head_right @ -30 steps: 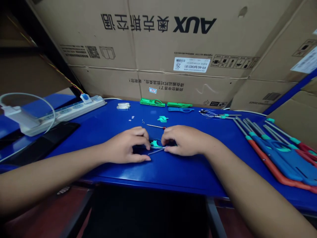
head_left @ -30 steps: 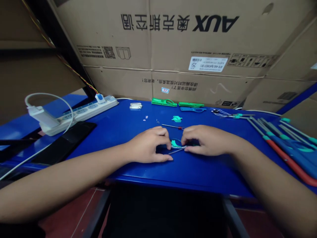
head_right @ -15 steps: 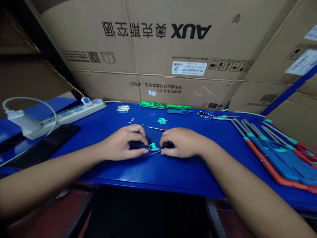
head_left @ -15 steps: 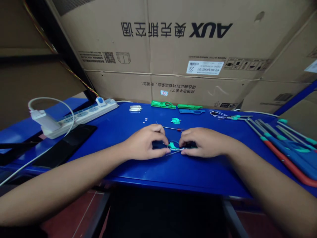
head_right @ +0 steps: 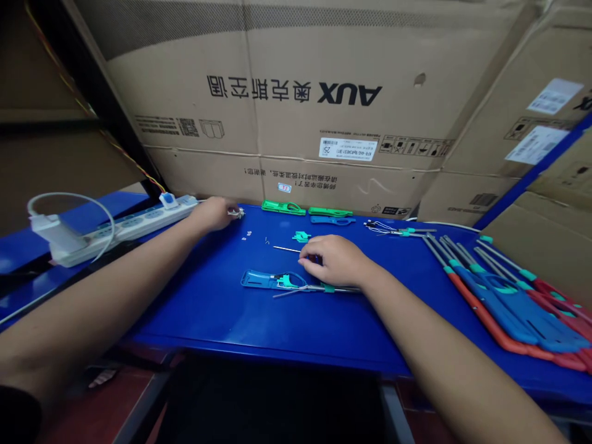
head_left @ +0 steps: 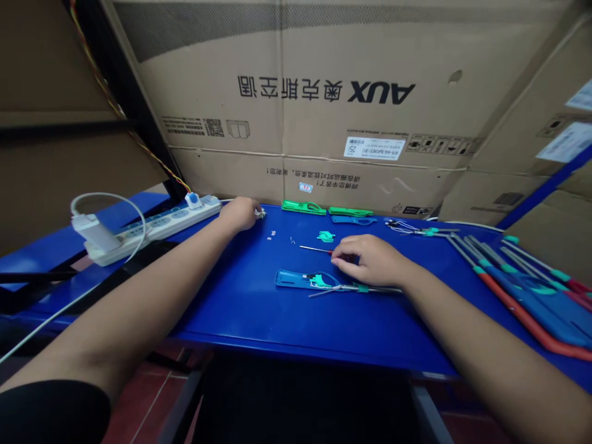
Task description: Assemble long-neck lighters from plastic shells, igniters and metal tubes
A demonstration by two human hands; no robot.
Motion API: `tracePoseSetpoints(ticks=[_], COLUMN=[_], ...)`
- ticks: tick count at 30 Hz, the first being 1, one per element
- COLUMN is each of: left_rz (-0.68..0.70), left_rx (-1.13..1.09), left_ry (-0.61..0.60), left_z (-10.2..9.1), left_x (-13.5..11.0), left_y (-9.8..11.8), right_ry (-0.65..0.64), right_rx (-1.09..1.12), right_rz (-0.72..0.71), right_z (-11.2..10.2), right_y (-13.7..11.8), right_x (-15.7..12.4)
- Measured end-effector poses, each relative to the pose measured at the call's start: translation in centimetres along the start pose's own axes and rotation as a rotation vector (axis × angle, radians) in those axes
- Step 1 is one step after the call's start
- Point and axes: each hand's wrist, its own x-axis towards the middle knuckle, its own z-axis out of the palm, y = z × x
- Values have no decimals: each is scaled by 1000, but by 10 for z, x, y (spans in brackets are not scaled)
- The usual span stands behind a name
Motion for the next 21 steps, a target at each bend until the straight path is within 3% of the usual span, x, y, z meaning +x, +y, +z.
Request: tracePoseSetpoints(ticks=[3,6,12,17,21], left_rz=[58,138,340,280,226], left_rx=[-23,-67,-168,-171,-215], left_ry=[32,56,-132,-155,-130], left_z=[8,4,4,15,10], left_x=[-3,-5,-9,-5,-6], left_y=[-3,-1,12,14,17], right_ry=[-8,-28,-67,-70,-17], right_rx=[-1,-8,-30,-29,-25], right_rz=[-21,-38,-74,-80,-64], right_z=[2,3,3,0,-1], right_y=[-2,-1,-3,-5,-6], right_x=[0,-1,-2,-2,-3])
